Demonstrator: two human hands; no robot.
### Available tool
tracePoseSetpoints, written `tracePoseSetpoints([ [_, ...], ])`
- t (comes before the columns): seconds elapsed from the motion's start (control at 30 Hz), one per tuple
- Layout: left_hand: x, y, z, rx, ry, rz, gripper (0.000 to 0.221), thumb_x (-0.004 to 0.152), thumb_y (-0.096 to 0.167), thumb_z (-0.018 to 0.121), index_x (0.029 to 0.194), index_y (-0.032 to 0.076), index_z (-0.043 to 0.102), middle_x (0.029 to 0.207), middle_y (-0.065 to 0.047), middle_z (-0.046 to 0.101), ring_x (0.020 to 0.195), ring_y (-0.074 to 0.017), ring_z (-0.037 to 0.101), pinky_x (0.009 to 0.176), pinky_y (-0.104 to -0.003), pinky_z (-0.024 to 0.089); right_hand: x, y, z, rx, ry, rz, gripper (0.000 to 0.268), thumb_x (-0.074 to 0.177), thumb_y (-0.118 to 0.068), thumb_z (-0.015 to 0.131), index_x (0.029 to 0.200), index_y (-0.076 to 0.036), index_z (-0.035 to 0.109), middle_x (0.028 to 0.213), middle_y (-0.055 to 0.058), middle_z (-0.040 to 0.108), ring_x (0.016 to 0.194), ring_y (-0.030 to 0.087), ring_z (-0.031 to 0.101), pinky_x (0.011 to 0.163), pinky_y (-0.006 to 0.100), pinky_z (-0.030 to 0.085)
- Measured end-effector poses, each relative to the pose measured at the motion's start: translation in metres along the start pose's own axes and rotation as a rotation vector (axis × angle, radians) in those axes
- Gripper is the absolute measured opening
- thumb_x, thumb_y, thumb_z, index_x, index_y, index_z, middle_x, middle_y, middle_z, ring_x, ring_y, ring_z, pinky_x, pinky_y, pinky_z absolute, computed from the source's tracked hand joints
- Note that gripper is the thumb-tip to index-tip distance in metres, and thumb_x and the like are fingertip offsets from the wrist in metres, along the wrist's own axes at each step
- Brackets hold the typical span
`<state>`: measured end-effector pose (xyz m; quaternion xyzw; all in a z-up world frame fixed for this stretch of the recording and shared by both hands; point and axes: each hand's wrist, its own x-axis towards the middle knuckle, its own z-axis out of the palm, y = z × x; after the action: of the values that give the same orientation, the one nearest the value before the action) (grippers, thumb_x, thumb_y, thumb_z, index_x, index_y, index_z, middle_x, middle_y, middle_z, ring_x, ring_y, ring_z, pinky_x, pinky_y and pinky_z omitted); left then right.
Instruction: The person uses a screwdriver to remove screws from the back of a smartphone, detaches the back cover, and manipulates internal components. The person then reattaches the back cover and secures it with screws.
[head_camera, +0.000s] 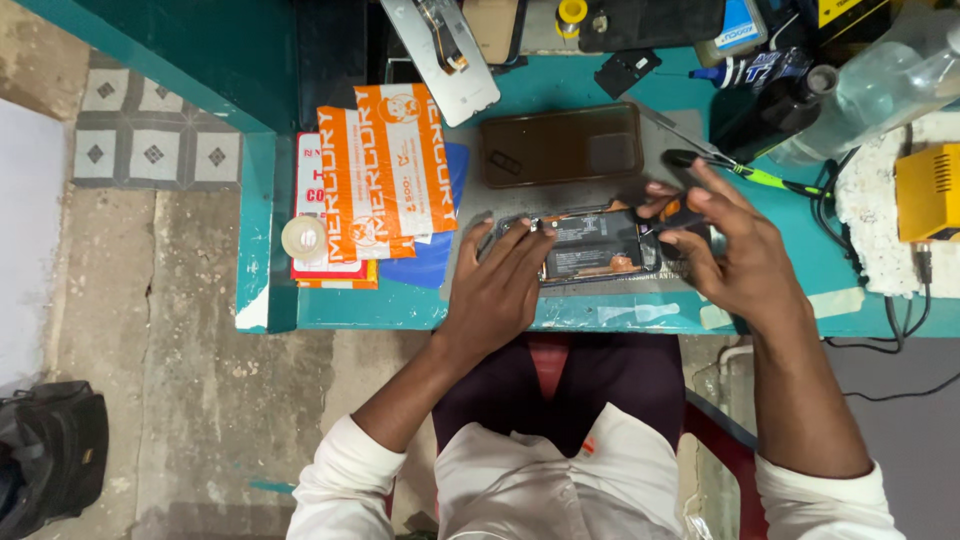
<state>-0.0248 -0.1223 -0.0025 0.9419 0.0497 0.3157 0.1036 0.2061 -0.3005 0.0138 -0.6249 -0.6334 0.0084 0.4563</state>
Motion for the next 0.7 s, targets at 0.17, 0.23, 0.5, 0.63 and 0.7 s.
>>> tracePoseSetpoints([
  [0.17, -0.0033, 0.0005, 0.0023, 0.061, 0.011, 0.018, 0.037, 0.096, 0.005, 0.067, 0.133, -0.001, 0.062, 0.128, -0.012, 0.068, 0.129, -0.0278, 0.061, 0.112, -0.055, 0.042, 0.0015, 0.0027, 0.0067, -0.171, 0.132, -0.084, 0.086, 0.083, -0.014, 0.087, 0.149, -0.026, 0.032, 0.114, 0.01, 0.072, 0.117, 0.029, 0.071, 0.126, 0.053, 0.039],
  [0.23, -0.0035, 0.0014, 0.0027, 0.067, 0.023, 0.042, 0.038, 0.095, 0.006, 0.068, 0.132, -0.001, 0.063, 0.128, -0.012, 0.068, 0.127, -0.0284, 0.061, 0.111, -0.055, 0.043, 0.0014, 0.0048, 0.0051, -0.14, 0.091, -0.074, 0.087, 0.083, -0.012, 0.085, 0.149, -0.025, 0.031, 0.116, 0.012, 0.073, 0.118, 0.03, 0.071, 0.125, 0.052, 0.04],
  [0.5, -0.0056, 0.0029, 0.0022, 0.092, -0.002, 0.042, 0.04, 0.095, 0.009, 0.068, 0.133, -0.002, 0.062, 0.127, -0.013, 0.068, 0.124, -0.0295, 0.062, 0.109, -0.054, 0.043, -0.0005, 0.0025, 0.0071, -0.161, 0.176, -0.081, 0.086, 0.081, -0.017, 0.09, 0.147, -0.027, 0.035, 0.106, 0.005, 0.073, 0.119, 0.026, 0.071, 0.126, 0.053, 0.035],
  [0.63, -0.0043, 0.0029, 0.0022, 0.079, -0.013, 0.03, 0.041, 0.094, 0.009, 0.068, 0.133, -0.002, 0.061, 0.128, -0.013, 0.067, 0.125, -0.0292, 0.061, 0.109, -0.053, 0.043, 0.0027, 0.0005, 0.002, -0.129, 0.074, -0.086, 0.085, 0.079, -0.017, 0.086, 0.148, -0.024, 0.035, 0.113, 0.008, 0.075, 0.125, 0.029, 0.069, 0.126, 0.054, 0.032],
  [0.7, -0.0045, 0.0027, 0.0023, 0.079, -0.018, 0.03, 0.042, 0.094, 0.01, 0.068, 0.134, -0.002, 0.061, 0.129, -0.013, 0.067, 0.125, -0.0293, 0.061, 0.109, -0.054, 0.043, 0.0018, 0.0008, -0.002, -0.058, 0.002, -0.056, 0.079, 0.086, -0.002, 0.08, 0.148, -0.026, 0.038, 0.116, 0.008, 0.076, 0.13, 0.03, 0.069, 0.128, 0.052, 0.031],
])
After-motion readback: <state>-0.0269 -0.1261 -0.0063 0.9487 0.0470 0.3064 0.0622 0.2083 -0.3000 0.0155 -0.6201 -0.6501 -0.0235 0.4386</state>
